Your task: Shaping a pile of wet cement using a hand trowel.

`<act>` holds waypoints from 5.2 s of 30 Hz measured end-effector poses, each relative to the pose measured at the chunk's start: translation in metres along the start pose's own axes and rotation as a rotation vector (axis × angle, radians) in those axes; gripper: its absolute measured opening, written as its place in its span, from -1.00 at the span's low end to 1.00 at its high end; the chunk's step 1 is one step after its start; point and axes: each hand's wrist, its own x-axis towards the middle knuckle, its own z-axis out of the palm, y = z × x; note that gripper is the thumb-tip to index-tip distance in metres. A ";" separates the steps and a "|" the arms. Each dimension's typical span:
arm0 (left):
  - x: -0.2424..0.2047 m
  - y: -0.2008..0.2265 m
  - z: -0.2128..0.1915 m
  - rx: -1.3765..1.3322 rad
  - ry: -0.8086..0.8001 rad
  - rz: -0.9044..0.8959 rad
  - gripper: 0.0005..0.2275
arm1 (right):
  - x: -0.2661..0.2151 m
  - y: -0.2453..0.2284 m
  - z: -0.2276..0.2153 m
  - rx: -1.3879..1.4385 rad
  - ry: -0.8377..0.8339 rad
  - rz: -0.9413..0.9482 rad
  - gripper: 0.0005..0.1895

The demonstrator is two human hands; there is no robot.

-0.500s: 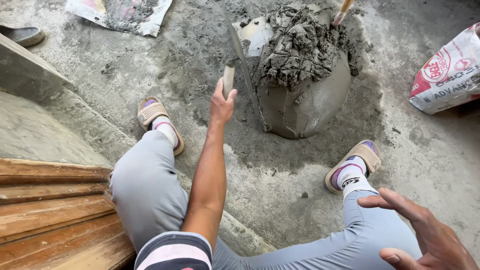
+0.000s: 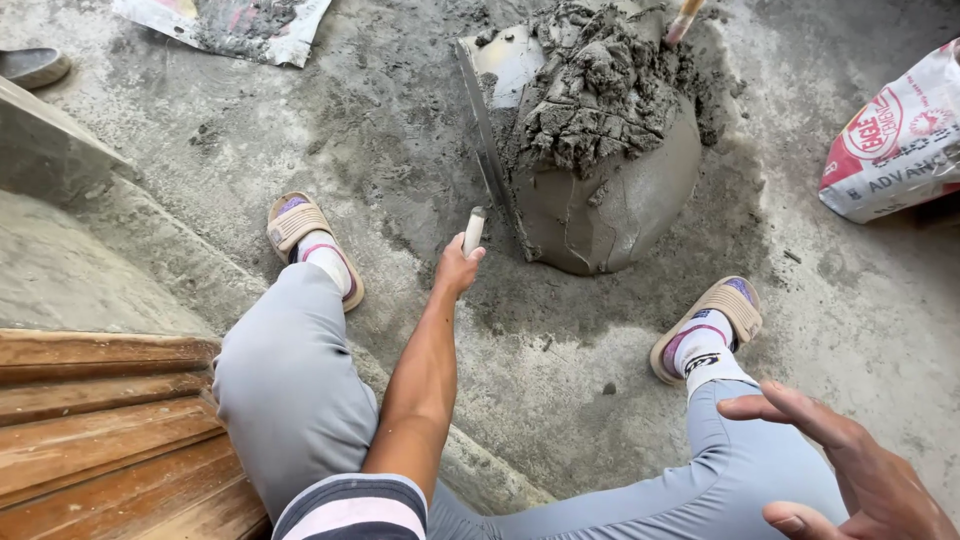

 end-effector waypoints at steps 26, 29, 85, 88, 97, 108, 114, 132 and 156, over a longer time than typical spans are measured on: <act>0.012 0.062 -0.030 0.058 -0.039 0.078 -0.67 | -0.011 0.063 -0.005 0.185 -0.182 0.059 0.02; 0.008 0.089 -0.045 0.019 -0.016 0.209 -0.66 | -0.011 0.062 -0.004 0.173 -0.177 0.055 0.04; 0.000 0.101 -0.040 -0.071 0.148 0.229 -0.49 | -0.008 0.074 -0.008 0.164 -0.208 0.054 0.10; -0.005 0.067 -0.034 -0.098 0.107 0.148 -0.64 | -0.007 0.065 -0.009 0.131 -0.194 0.064 0.04; -0.007 -0.035 0.029 0.023 0.040 0.018 -0.65 | -0.007 0.033 -0.005 0.154 -0.099 0.000 -0.05; -0.021 -0.007 0.028 0.066 -0.070 -0.035 -0.69 | -0.005 0.018 -0.004 0.094 -0.046 -0.042 -0.11; -0.035 0.012 0.027 -0.059 -0.111 -0.105 -0.70 | -0.013 0.046 -0.008 0.123 -0.120 0.000 -0.05; 0.005 -0.004 0.002 0.089 0.126 0.036 -0.74 | -0.005 0.020 -0.003 0.149 -0.050 -0.018 -0.11; 0.002 0.059 -0.001 -0.021 0.057 0.136 -0.53 | -0.020 0.089 -0.010 0.207 -0.143 0.137 0.02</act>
